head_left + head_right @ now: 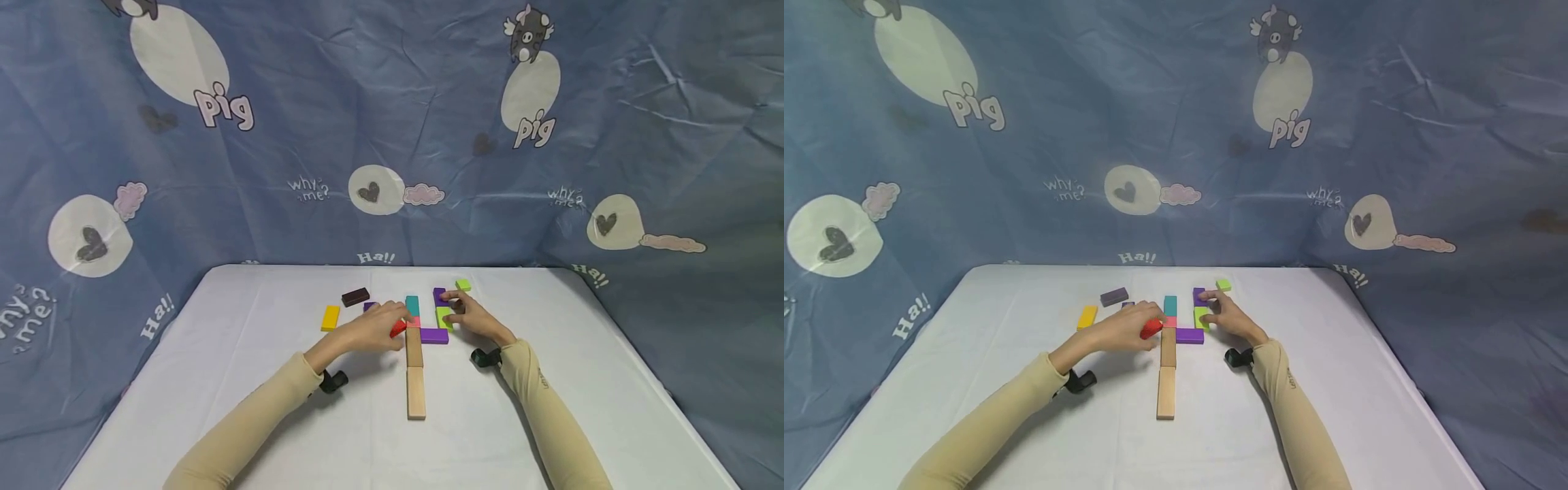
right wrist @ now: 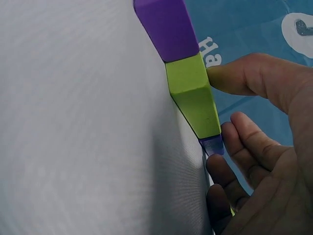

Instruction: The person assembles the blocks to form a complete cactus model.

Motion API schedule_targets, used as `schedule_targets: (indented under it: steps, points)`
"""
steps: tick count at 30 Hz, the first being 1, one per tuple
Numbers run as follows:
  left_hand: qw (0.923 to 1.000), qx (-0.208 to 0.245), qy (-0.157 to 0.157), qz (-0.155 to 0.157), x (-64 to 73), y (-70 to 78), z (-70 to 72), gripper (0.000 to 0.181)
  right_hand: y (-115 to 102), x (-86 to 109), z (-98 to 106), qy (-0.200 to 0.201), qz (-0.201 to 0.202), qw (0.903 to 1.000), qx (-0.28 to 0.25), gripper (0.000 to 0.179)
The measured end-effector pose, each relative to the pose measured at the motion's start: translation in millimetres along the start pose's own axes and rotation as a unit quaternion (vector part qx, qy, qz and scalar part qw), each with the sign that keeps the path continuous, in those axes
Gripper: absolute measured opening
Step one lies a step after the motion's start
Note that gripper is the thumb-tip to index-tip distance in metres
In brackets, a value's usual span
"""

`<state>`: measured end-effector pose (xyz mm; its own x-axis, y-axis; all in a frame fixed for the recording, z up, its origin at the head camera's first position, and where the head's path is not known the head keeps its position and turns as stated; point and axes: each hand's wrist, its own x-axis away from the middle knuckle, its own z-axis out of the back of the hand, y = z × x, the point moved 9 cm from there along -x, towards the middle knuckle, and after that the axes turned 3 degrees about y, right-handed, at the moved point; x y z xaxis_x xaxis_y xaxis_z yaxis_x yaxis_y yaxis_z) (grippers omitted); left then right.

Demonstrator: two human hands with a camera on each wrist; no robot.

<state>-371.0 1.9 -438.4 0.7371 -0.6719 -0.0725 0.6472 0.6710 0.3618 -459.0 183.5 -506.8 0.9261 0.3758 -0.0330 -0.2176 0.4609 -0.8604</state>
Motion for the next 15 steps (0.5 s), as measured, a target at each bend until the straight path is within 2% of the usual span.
schedule_targets:
  steps: [5,10,15]
  points:
    - [0.9985,0.014,-0.047,-0.024,-11.2,-22.7,8.7,0.051,-22,10.4,1,-0.009,0.001,0.9999,0.005,0.059]
    - [0.9951,0.011,-0.092,-0.034,-14.4,-37.8,0.4,0.055,-35,17.9,1,-0.014,0.005,0.9999,0.005,0.059]
    - [0.9926,-0.016,-0.115,-0.035,-16.2,-45.0,-8.5,0.054,-37,19.4,1,-0.014,0.002,0.9999,-0.001,0.058]
